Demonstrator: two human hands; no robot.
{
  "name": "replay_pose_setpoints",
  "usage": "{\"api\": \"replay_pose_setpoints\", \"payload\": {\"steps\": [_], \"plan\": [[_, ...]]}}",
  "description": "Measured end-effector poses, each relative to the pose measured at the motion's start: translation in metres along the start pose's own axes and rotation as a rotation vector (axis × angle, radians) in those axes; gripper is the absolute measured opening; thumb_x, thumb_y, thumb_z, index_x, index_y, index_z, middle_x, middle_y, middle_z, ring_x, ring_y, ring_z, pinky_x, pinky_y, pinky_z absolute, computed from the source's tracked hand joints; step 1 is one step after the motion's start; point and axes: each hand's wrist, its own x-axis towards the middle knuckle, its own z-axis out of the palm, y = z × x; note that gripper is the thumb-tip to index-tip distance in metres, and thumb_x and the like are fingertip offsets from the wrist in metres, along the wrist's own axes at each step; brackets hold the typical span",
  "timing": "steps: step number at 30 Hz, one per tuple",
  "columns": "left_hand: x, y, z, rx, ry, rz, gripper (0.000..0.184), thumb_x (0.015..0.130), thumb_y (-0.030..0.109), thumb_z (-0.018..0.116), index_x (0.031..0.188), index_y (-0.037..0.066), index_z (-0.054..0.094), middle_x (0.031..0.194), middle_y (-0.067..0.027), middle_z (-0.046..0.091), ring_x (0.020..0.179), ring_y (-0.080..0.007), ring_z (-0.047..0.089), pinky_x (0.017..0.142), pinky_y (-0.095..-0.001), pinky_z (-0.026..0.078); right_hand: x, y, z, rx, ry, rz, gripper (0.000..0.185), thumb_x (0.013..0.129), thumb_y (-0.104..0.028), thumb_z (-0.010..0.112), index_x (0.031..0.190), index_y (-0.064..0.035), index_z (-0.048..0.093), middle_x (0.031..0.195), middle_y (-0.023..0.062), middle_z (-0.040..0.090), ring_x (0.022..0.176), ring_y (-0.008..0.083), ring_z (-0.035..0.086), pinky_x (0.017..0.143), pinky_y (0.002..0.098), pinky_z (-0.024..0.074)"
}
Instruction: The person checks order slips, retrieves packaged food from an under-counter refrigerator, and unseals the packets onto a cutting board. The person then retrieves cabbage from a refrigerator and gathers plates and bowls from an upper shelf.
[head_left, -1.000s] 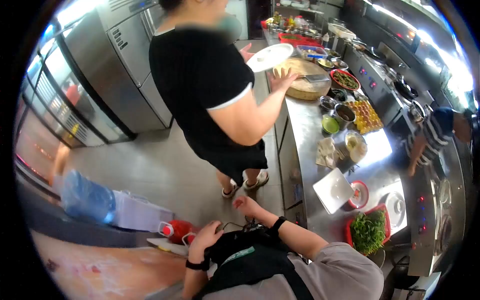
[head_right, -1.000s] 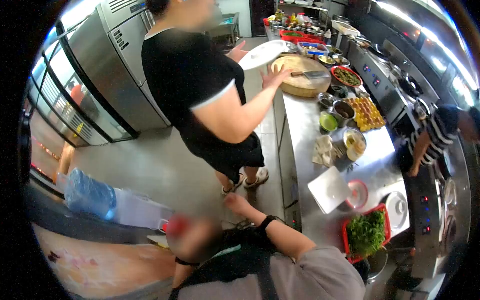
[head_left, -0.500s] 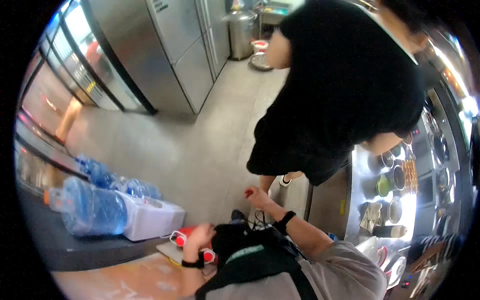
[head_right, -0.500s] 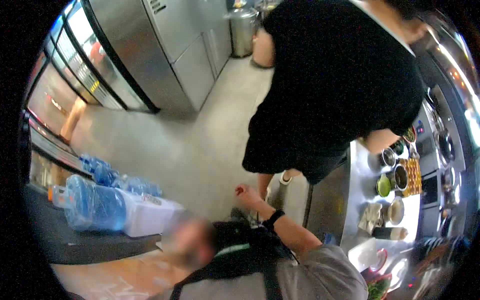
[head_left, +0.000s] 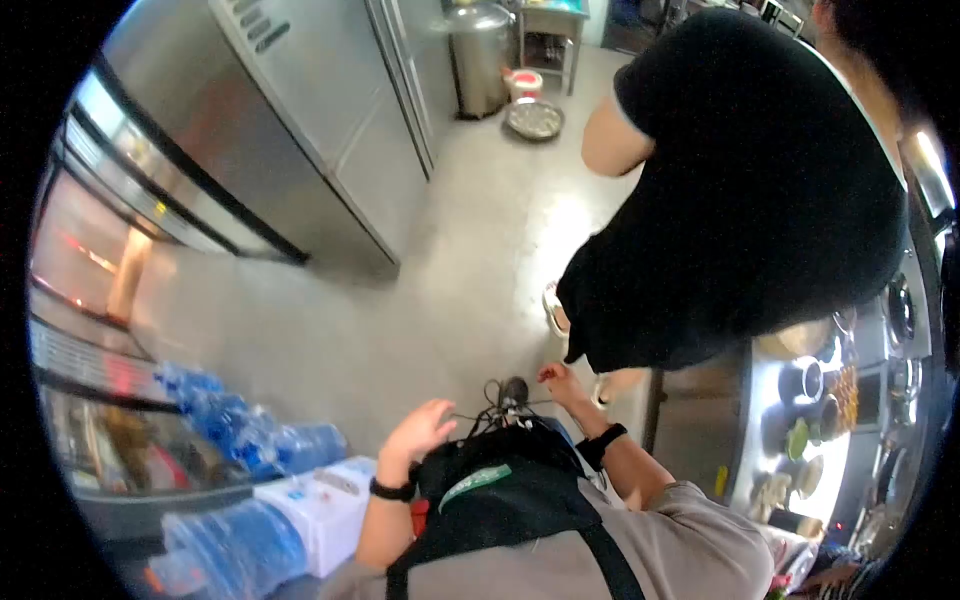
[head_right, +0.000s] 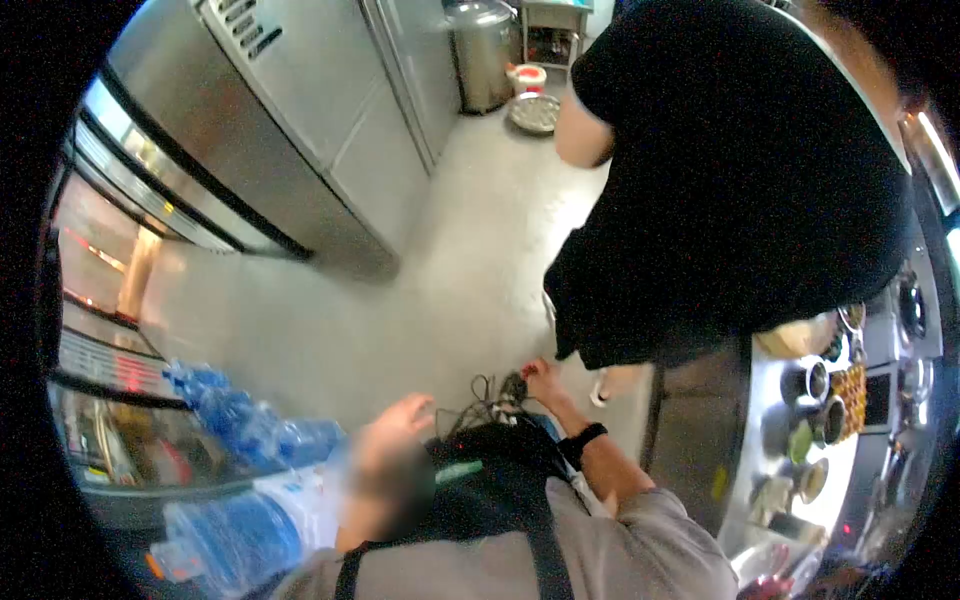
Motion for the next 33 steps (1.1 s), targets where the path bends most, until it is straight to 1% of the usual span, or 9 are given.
{"api": "replay_pose_setpoints", "payload": {"steps": [1, 5, 7, 13, 19, 21, 23, 27, 33], "plan": [[0.011, 0.015, -0.023, 0.042, 0.024, -0.043, 0.037, 0.087, 0.024, 0.06, 0.116, 0.001, 0.056, 0.116, -0.02, 0.059, 0.108, -0.0369, 0.056, 0.094, -0.0417, 0.045, 0.045, -0.001, 0.003, 0.011, 0.004, 0.08, 0.022, 0.079, -0.001, 0.05, 0.1, 0.0005, 0.057, 0.093, 0.0091, 0.064, 0.091, 0.0192, 0.061, 0.079, 0.033, 0.0473], [0.064, 0.015, -0.109, 0.026, 0.025, -0.24, 0.039, 0.088, 0.027, 0.061, 0.116, 0.002, 0.057, 0.117, -0.0197, 0.059, 0.108, -0.0364, 0.056, 0.092, -0.0407, 0.046, 0.186, -0.079, 0.024, -0.236, -0.038, -0.244, 0.016, 0.084, -0.007, 0.052, 0.098, -0.0017, 0.057, 0.092, 0.0084, 0.062, 0.089, 0.0183, 0.059, 0.079, 0.0323, 0.0467], [0.083, -0.016, -0.139, -0.035, 0.02, -0.326, 0.039, 0.088, 0.028, 0.061, 0.116, 0.002, 0.057, 0.116, -0.0197, 0.059, 0.108, -0.0362, 0.057, 0.091, -0.0405, 0.046, 0.267, -0.129, 0.051, -0.104, -0.024, -0.257, 0.021, 0.093, -0.026, 0.05, 0.097, -0.0059, 0.057, 0.097, 0.013, 0.062, 0.088, 0.0283, 0.059, 0.077, 0.0383, 0.0475], [0.167, -0.108, -0.208, -0.091, 0.14, -0.501, 0.04, 0.087, 0.027, 0.063, 0.118, 0.004, 0.057, 0.117, -0.0196, 0.06, 0.108, -0.0335, 0.059, 0.091, -0.0395, 0.047, 0.437, -0.299, 0.093, 0.08, -0.062, -0.333, 0.014, 0.089, -0.014, 0.055, 0.098, -0.0038, 0.058, 0.093, 0.0113, 0.063, 0.087, 0.0241, 0.061, 0.075, 0.0366, 0.0488], [0.317, -0.212, -0.311, -0.092, 0.002, -0.455, 0.044, 0.086, 0.029, 0.064, 0.12, 0.003, 0.055, 0.116, -0.0188, 0.059, 0.108, -0.0325, 0.058, 0.091, -0.0424, 0.047, 0.655, -0.335, 0.104, 0.058, 0.096, -0.288, 0.015, 0.087, -0.006, 0.053, 0.101, -0.0045, 0.057, 0.094, 0.0107, 0.063, 0.088, 0.0217, 0.06, 0.077, 0.0342, 0.0484], [0.379, -0.241, -0.342, -0.06, -0.05, -0.37, 0.042, 0.088, 0.027, 0.062, 0.12, 0.002, 0.054, 0.118, -0.0188, 0.059, 0.109, -0.033, 0.057, 0.091, -0.0424, 0.046, 0.693, -0.337, 0.072, 0.035, 0.184, -0.244, 0.017, 0.086, -0.005, 0.052, 0.102, -0.0045, 0.057, 0.095, 0.0106, 0.062, 0.088, 0.0209, 0.059, 0.077, 0.033, 0.0484], [0.443, -0.223, -0.399, -0.062, -0.038, -0.215, 0.039, 0.089, 0.025, 0.061, 0.119, 0.003, 0.055, 0.118, -0.0192, 0.058, 0.11, -0.0343, 0.056, 0.092, -0.0417, 0.046, 0.67, -0.38, 0.024, 0.321, 0.265, -0.124, 0.019, 0.084, -0.001, 0.049, 0.101, -0.0044, 0.058, 0.094, 0.009, 0.062, 0.088, 0.0192, 0.059, 0.077, 0.0307, 0.0481], [0.592, -0.197, -0.477, 0.126, -0.24, 0.113, 0.036, 0.088, 0.023, 0.061, 0.117, 0.003, 0.055, 0.115, -0.0187, 0.058, 0.109, -0.0363, 0.054, 0.092, -0.0419, 0.045, 0.72, -0.385, -0.048, 0.37, 0.392, -0.049, 0.034, 0.076, 0.005, 0.04, 0.103, -0.0034, 0.059, 0.096, 0.0069, 0.064, 0.089, 0.0166, 0.057, 0.077, 0.0277, 0.0458], [0.793, -0.118, -0.552, 0.316, -0.167, 0.392, 0.035, 0.088, 0.02, 0.06, 0.117, 0.003, 0.054, 0.114, -0.0174, 0.057, 0.107, -0.0362, 0.055, 0.091, -0.0409, 0.046, 0.782, -0.433, -0.132, 0.389, 0.528, 0.075, 0.037, 0.072, 0.005, 0.039, 0.104, -0.0029, 0.057, 0.103, 0.0084, 0.063, 0.059, 0.0116, 0.048, 0.047, 0.0269, 0.039]]}}
